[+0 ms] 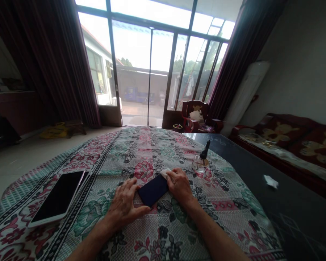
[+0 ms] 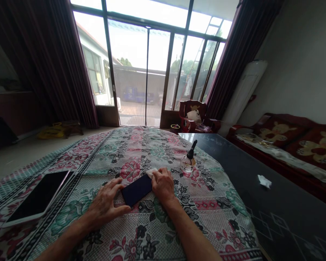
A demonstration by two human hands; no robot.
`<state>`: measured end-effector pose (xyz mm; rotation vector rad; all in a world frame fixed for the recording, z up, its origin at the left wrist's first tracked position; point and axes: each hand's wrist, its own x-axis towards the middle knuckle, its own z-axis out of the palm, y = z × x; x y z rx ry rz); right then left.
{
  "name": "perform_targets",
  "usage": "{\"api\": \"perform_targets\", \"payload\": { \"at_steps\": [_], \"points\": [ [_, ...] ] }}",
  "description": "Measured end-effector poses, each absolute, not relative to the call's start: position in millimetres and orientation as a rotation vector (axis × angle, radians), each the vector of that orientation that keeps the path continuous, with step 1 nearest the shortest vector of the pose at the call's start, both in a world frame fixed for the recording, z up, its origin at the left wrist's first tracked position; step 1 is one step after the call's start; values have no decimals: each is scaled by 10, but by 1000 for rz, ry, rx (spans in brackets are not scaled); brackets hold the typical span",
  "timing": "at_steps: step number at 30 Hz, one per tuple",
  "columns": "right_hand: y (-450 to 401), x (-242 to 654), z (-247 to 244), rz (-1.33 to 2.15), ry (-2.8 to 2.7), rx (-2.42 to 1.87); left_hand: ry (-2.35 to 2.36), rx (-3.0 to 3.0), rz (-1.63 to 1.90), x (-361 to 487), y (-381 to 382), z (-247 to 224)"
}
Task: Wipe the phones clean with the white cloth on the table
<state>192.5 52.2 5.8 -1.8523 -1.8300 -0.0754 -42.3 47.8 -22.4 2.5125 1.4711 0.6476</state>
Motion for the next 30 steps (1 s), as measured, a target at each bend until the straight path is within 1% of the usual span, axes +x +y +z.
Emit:
{"api": "perform_targets", "payload": {
  "at_steps": [6, 12, 20, 27, 30],
  "points": [
    [529, 1954, 44, 8, -1850, -1835, 1485, 2503, 690, -350, 458, -266],
    [457, 1921, 134, 46, -1937, -1840, 1377, 2489, 654, -521, 594, -220],
    [433, 1879, 115, 66, -2094, -1604, 1308, 2508, 668, -618, 639, -252],
    [428, 1893, 131, 40, -2077, -1638, 1326, 2515, 611, -659, 680, -232],
    [383, 1866, 165, 81, -2125, -1617, 1306, 2525, 547, -712, 712, -205]
  ]
}}
